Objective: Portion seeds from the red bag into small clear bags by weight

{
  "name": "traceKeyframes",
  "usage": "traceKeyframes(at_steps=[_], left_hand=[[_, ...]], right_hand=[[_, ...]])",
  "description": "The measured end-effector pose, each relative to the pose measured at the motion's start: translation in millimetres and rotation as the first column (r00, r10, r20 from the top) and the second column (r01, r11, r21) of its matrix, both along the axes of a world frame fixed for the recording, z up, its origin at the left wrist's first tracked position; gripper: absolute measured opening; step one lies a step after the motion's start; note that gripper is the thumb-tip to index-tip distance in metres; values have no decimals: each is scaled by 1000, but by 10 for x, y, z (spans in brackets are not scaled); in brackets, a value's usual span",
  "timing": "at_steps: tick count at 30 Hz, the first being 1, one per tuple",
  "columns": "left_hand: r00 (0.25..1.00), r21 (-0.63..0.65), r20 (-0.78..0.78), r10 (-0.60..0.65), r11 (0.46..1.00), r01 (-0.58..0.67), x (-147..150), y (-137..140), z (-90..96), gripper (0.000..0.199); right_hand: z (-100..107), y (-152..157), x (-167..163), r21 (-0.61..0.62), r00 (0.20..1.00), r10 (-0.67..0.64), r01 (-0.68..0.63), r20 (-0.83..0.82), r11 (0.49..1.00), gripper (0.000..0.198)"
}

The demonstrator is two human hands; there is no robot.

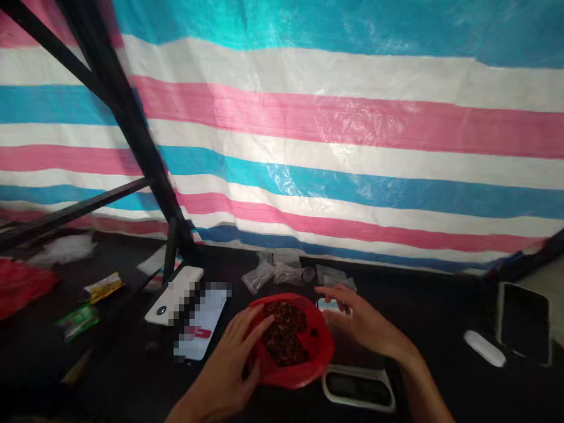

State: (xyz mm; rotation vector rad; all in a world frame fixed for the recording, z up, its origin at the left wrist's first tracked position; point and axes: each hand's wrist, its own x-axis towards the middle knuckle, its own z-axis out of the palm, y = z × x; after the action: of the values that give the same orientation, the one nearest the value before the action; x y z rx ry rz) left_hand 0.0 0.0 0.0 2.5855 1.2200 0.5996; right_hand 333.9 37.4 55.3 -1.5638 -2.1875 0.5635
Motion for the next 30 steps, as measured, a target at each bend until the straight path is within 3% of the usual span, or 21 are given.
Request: traceKeyframes(at_steps=[3, 8, 14, 17, 18, 20, 23, 25, 28, 30], left_hand=[[1000, 59, -16, -5, 998, 6, -38, -63, -87, 78], [999, 137, -35, -25, 990, 29, -65, -128, -115, 72], [990, 324, 116, 81, 939, -115, -124, -167, -172, 62], [963, 361, 240, 118, 911, -202, -96, -231, -178, 57], [945, 333, 293, 144, 911, -242, -60, -259, -161, 54], [888, 200, 411, 207, 930, -309, 50, -314, -103, 48], [796, -40, 571, 200, 976, -216, 249, -352, -19, 57], [721, -122, 674, 163, 987, -109, 342, -353, -24, 68], [604, -167, 786, 128, 986, 9, 364, -383, -136, 58], [524, -228, 835, 170, 972, 48, 311, -450, -219, 45]], right_hand=[[-8, 450, 260, 122, 981, -118, 100, 152, 987, 48], [-183, 830, 458, 122, 978, -61, 37, 201, 992, 22], [-302, 781, 544, 246, 994, -61, 36, 96, 969, 30], [-222, 579, 435, 432, 989, -138, 143, -43, 890, 30], [-165, 476, 336, 508, 982, -144, 185, -118, 841, 27], [-13, 222, 48, 574, 974, -47, 168, -220, 802, 19], [215, -202, -502, 539, 968, 144, -10, -206, 842, 21], [270, -438, -828, 473, 961, 247, -160, -126, 867, 22], [165, -675, -1136, 336, 960, 276, -245, -47, 909, 21], [54, -779, -1235, 286, 960, 278, -257, -36, 923, 18]])
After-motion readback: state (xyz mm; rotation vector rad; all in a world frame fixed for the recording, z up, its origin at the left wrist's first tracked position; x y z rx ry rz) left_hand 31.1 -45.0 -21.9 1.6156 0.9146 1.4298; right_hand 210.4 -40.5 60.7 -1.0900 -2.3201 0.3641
